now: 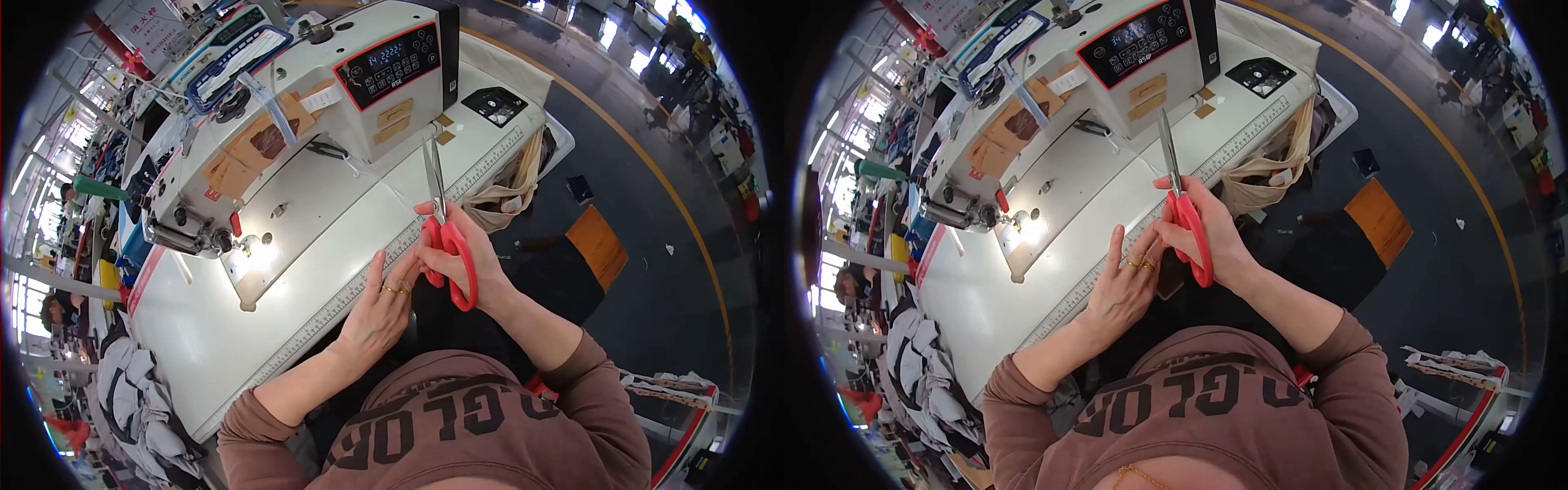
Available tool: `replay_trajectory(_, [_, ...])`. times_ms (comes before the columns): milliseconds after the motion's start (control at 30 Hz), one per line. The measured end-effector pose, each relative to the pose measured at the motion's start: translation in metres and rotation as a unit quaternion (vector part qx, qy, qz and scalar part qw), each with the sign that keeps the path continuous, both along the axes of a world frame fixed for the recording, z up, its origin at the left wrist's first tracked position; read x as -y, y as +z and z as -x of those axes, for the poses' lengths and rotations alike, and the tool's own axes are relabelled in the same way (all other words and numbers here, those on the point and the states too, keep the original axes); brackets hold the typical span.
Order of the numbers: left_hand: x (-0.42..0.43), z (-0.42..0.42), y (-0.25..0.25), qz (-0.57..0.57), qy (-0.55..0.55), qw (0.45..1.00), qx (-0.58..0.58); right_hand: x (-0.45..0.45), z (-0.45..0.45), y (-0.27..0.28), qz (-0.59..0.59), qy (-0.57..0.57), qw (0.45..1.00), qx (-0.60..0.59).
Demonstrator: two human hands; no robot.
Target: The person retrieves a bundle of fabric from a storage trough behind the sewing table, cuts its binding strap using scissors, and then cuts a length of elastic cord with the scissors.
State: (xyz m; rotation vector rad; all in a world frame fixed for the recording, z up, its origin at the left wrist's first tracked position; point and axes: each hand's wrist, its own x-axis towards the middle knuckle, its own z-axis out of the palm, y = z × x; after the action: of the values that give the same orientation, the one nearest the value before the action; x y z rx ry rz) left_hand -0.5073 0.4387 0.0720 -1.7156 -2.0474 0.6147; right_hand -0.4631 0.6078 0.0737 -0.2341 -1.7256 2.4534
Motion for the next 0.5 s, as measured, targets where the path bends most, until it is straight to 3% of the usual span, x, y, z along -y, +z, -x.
replay_trajectory(167, [0.006,-0.008,0.004,0.072,0.019,0.996,-0.047,0.005,0.000,-0.003,-0.119,-0.003,0.993,-0.023])
replay_trajectory(267, [0.008,-0.008,0.003,0.074,0.026,0.996,-0.032,0.007,0.000,0.000,-0.109,0.001,0.994,-0.011])
replay_trajectory(367, [0.011,-0.005,-0.005,0.007,0.020,1.000,0.010,0.009,0.001,0.001,-0.109,-0.008,0.994,-0.020])
replay_trajectory(433, [0.014,-0.003,-0.010,-0.060,0.016,0.993,0.098,0.011,0.001,0.004,-0.109,-0.003,0.994,-0.012])
replay_trajectory(500, [0.017,0.000,-0.013,-0.071,0.014,0.994,0.083,0.014,0.002,0.006,-0.110,0.002,0.994,-0.007])
